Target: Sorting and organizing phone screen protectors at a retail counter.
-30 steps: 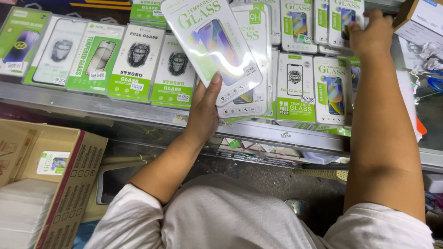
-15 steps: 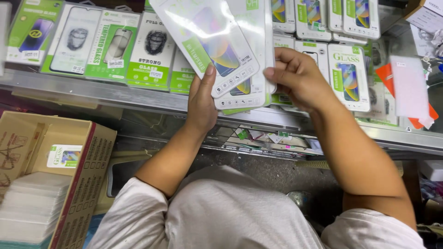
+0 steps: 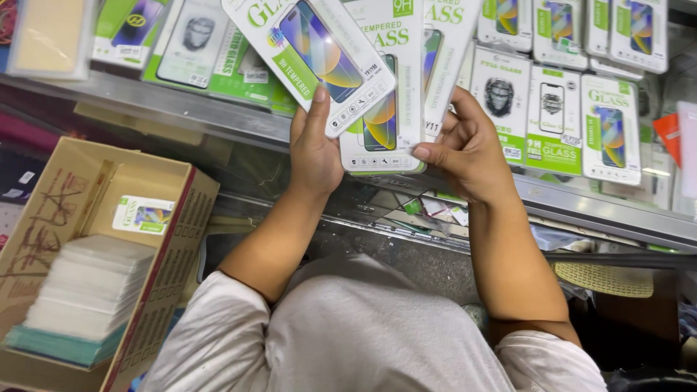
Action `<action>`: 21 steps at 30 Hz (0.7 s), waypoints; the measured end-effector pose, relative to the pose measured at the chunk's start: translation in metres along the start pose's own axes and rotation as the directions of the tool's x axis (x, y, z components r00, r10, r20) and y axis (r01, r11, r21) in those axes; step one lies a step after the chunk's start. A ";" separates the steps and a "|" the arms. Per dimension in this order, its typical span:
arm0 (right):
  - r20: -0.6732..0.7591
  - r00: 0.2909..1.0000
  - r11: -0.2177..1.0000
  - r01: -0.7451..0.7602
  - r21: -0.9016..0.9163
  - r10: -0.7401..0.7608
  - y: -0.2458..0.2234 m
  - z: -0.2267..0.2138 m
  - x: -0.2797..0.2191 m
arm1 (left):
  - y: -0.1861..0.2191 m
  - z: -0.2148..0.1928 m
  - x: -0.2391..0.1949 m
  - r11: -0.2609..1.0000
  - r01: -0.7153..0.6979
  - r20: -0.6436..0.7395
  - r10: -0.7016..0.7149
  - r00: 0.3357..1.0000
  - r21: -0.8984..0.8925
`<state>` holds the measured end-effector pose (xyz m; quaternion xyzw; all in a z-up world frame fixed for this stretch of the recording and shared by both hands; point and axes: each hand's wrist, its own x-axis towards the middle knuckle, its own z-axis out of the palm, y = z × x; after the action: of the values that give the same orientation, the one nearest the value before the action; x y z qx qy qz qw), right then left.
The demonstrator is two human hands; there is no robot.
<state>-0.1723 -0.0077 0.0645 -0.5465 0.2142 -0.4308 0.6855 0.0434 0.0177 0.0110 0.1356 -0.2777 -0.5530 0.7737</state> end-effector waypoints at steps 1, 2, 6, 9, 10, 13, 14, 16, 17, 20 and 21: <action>0.003 1.000 1.000 -0.003 0.001 0.003 0.003 0.004 -0.001 | 0.004 -0.003 -0.002 1.000 -0.002 -0.004 0.002 1.000 0.001; -0.011 1.000 0.999 0.017 0.043 -0.017 0.006 0.007 -0.002 | 0.008 -0.006 -0.003 1.000 -0.013 -0.009 0.013 1.000 0.010; -0.058 0.996 0.994 0.076 0.073 -0.072 0.020 0.017 -0.003 | 0.022 -0.018 -0.008 0.999 -0.030 -0.011 0.031 0.999 0.025; -0.124 0.991 0.989 0.063 0.136 -0.046 0.025 0.033 -0.004 | 0.034 -0.021 -0.012 1.000 -0.005 -0.004 0.005 1.000 0.023; -0.123 0.991 0.989 0.061 0.138 -0.044 0.028 0.037 -0.004 | 0.037 -0.023 -0.014 1.000 -0.005 -0.007 0.005 1.000 0.024; -0.172 0.983 0.979 0.100 0.178 -0.069 0.037 0.046 -0.004 | 0.042 -0.029 -0.020 0.994 -0.033 -0.013 0.035 0.999 0.105; -0.212 0.973 0.979 0.124 0.159 -0.089 0.041 0.049 -0.005 | 0.043 -0.030 -0.022 0.992 -0.030 -0.024 0.033 0.999 0.123; -0.255 0.961 0.978 0.151 0.141 -0.111 0.048 0.055 -0.006 | 0.046 -0.034 -0.025 0.990 -0.022 -0.033 0.027 0.999 0.142; -0.287 0.948 0.974 0.180 0.138 -0.134 0.050 0.056 -0.005 | 0.047 -0.037 -0.026 0.991 -0.017 -0.054 0.024 0.998 0.133; -0.332 0.930 0.966 0.216 0.142 -0.159 0.051 0.059 -0.006 | 0.050 -0.046 -0.026 0.993 -0.027 -0.093 0.037 0.995 0.111; -0.340 0.927 0.964 0.220 0.149 -0.159 0.050 0.059 -0.007 | 0.050 -0.050 -0.025 0.994 -0.047 -0.113 0.058 0.992 0.099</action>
<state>-0.1132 0.0334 0.0351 -0.4204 0.2292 -0.5974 0.6433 0.1056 0.0539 -0.0103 0.1971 -0.2622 -0.5096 0.7954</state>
